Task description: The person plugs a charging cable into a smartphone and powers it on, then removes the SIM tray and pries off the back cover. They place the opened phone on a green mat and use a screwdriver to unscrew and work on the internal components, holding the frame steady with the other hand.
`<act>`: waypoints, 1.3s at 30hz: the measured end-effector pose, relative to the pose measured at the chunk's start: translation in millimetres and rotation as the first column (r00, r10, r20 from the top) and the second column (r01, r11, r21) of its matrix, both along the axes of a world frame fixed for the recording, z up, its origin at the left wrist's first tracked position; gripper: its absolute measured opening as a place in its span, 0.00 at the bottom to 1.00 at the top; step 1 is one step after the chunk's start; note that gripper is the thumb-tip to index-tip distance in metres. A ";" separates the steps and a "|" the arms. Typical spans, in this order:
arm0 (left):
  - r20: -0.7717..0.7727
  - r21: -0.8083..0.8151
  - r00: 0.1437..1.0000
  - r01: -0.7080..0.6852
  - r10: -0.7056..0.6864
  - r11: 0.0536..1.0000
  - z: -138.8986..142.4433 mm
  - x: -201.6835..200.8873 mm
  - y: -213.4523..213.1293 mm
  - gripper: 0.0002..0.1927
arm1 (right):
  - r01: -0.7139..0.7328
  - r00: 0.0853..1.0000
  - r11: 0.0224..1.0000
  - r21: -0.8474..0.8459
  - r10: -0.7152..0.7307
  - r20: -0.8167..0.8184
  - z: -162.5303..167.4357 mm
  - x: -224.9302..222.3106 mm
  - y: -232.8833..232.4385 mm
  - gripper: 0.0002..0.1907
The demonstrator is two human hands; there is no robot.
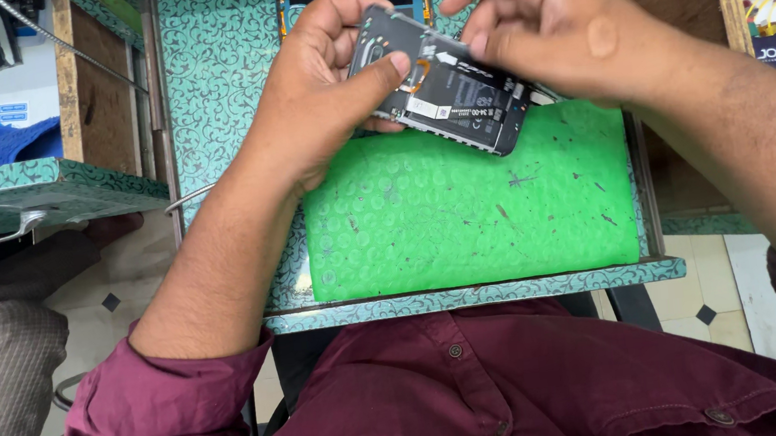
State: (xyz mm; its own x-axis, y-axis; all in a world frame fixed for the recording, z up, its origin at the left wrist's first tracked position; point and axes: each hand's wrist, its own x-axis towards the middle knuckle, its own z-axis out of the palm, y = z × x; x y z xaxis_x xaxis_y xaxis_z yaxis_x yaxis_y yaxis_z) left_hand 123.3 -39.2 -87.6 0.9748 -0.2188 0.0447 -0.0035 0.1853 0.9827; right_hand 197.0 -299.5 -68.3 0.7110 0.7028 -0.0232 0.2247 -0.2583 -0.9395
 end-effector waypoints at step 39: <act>0.261 0.884 0.863 -0.034 -0.433 0.467 16.9 1.1 36.3 0.07 | 0.157 0.940 0.983 -0.097 -0.119 0.320 15.0 -4.8 1.0 0.12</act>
State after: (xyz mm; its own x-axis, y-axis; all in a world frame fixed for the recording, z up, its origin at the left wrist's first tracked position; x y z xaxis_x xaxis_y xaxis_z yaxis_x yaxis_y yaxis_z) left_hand 124.4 -2.9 -70.7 0.8260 -0.5582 0.0785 -0.5046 -0.6702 0.5443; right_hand 192.2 -298.5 -53.3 0.7857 0.6031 0.1374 0.4551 -0.4132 -0.7888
